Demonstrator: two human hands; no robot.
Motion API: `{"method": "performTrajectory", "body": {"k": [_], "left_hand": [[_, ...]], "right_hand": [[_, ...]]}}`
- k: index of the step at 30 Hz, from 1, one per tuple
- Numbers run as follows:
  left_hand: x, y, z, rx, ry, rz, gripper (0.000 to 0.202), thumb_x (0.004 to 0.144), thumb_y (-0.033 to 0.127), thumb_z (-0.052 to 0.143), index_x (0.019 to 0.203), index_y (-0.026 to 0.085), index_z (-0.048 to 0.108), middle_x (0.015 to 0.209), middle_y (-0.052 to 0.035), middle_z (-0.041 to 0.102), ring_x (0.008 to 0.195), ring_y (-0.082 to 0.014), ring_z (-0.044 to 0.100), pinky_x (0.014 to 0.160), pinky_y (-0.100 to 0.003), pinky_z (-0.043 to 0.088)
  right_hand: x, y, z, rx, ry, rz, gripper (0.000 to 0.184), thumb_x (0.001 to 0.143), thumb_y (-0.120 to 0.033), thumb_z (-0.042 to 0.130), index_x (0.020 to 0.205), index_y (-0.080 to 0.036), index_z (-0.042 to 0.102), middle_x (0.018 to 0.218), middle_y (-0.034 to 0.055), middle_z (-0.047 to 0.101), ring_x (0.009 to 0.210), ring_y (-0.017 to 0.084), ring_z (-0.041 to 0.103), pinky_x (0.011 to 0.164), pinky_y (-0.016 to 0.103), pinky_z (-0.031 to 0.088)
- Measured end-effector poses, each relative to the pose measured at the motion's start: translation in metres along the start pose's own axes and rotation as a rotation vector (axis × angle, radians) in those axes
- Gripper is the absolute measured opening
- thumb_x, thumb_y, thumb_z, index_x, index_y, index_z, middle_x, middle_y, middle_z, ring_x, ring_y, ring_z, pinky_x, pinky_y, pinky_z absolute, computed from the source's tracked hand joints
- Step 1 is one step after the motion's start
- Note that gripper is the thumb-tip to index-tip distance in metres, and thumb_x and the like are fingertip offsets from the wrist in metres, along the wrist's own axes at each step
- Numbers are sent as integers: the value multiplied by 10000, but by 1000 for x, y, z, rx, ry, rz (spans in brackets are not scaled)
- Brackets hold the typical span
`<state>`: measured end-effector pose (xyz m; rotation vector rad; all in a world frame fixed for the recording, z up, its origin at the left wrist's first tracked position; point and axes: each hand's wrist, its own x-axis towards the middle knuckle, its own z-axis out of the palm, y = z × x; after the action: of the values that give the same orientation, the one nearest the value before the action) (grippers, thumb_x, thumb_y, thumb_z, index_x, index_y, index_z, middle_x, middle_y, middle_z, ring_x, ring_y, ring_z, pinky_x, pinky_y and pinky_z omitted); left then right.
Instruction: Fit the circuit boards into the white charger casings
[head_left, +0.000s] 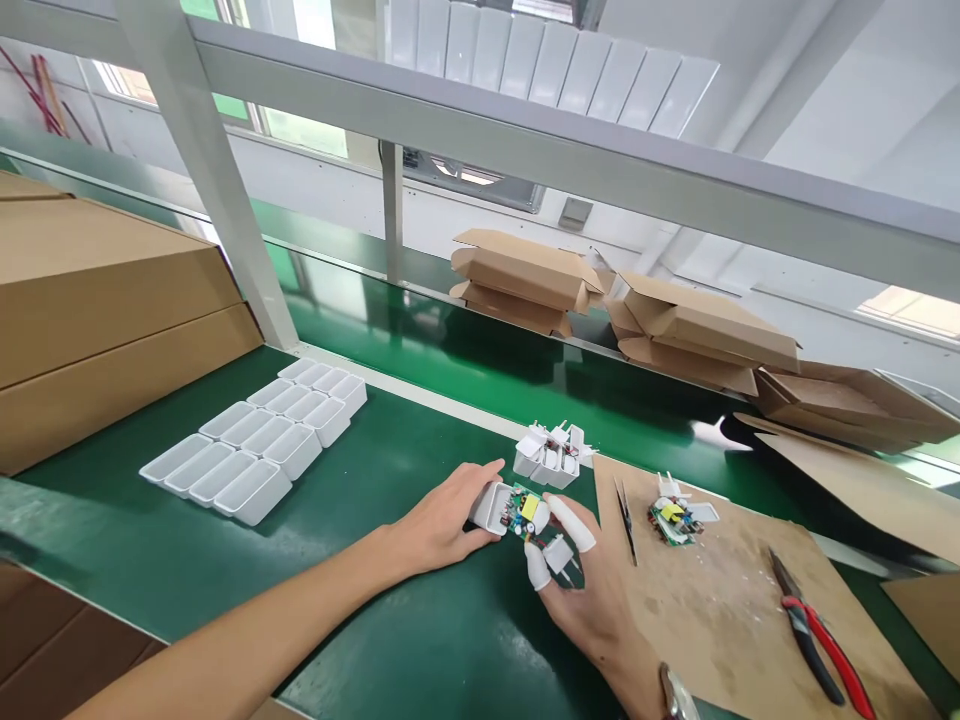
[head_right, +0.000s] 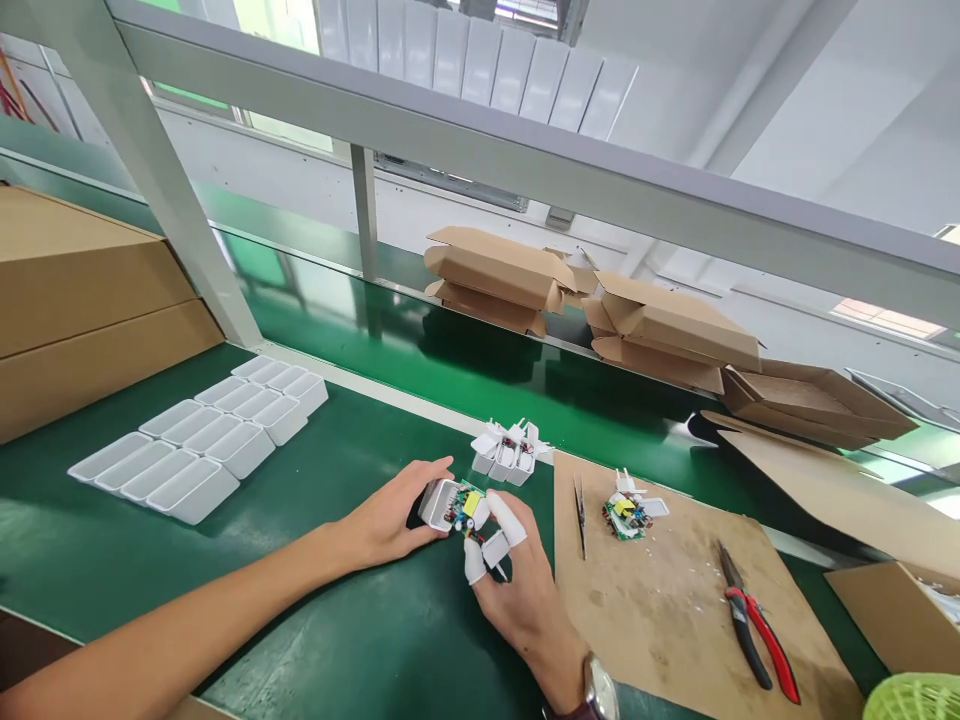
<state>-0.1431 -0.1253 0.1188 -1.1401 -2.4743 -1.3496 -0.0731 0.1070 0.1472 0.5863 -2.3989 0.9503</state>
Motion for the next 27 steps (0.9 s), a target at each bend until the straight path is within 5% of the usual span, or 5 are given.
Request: {"method": "performTrajectory", "body": {"k": [14,27], "left_hand": [[-6,2,-7,54,-9,80,812,991,237,642,1630,335,152,1410,-122,602,1288,-293,558,1073,-499,538],[-11,-1,-9,85,-14,97,762,997,216,634,1624,298,209,1410,-136,617,1323,-285,542,1077,-480,552]], "right_hand": [[-11,-12,4,-108,-45,-103,745,958,-80,542,1622,-256,255,1345,179,645,1242,298,683,976,466,648],[-11,-12,5,-26,-63,-84,700,941,-58,546,1588,-215,332,1365,185,645,1294,287,660,1021,429,630]]}}
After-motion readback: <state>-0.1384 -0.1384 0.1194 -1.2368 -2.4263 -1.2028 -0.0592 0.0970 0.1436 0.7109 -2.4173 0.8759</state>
